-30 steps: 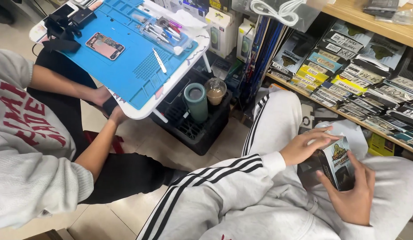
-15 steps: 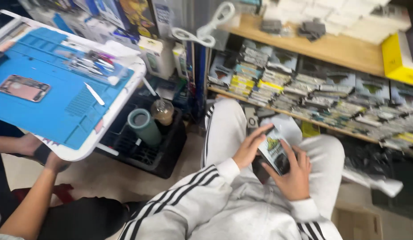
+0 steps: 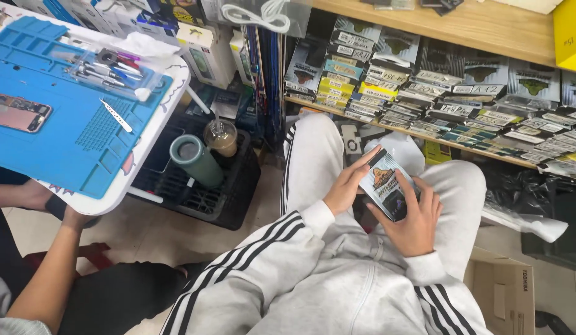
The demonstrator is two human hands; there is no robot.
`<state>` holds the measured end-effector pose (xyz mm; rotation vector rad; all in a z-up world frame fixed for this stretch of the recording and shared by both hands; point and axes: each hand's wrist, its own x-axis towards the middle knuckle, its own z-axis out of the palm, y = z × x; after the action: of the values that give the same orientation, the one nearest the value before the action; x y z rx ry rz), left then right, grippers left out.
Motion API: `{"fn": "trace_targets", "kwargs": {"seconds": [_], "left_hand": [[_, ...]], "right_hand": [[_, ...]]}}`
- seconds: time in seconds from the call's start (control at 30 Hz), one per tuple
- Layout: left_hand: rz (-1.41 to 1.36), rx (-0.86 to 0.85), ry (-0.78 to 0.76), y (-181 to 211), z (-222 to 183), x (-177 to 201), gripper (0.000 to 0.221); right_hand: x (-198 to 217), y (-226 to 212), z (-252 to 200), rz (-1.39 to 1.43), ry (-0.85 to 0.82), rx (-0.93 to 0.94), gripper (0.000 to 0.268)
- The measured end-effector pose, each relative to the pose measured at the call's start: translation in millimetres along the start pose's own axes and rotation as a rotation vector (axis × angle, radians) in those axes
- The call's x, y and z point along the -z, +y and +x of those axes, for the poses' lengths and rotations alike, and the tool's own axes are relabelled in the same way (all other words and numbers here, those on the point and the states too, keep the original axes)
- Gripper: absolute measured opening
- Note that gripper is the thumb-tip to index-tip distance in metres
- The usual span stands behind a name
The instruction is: Unboxing small electronic accessories from individual packaging and sorting them into a box
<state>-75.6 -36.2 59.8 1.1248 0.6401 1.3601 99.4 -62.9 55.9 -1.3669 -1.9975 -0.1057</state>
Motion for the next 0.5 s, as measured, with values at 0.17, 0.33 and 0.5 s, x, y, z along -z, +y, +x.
{"fn": "trace_targets", "kwargs": {"seconds": [0.17,0.33,0.5], "left_hand": [[0.076,-0.009,-0.03,-13,6,9,0.05],[-0.085,0.024,-0.121,-51,14,19,0.047],[-0.117,0.055,-0.135,-36,11,18,0.049]], "right_hand": [[1,-2,1,-0.024,0.0,0.005,0.091],[1,-2,0,0.006,-0.025,0.002,0.088],[3,-4,2,0.067,-0.038,-0.002,0.091]]}}
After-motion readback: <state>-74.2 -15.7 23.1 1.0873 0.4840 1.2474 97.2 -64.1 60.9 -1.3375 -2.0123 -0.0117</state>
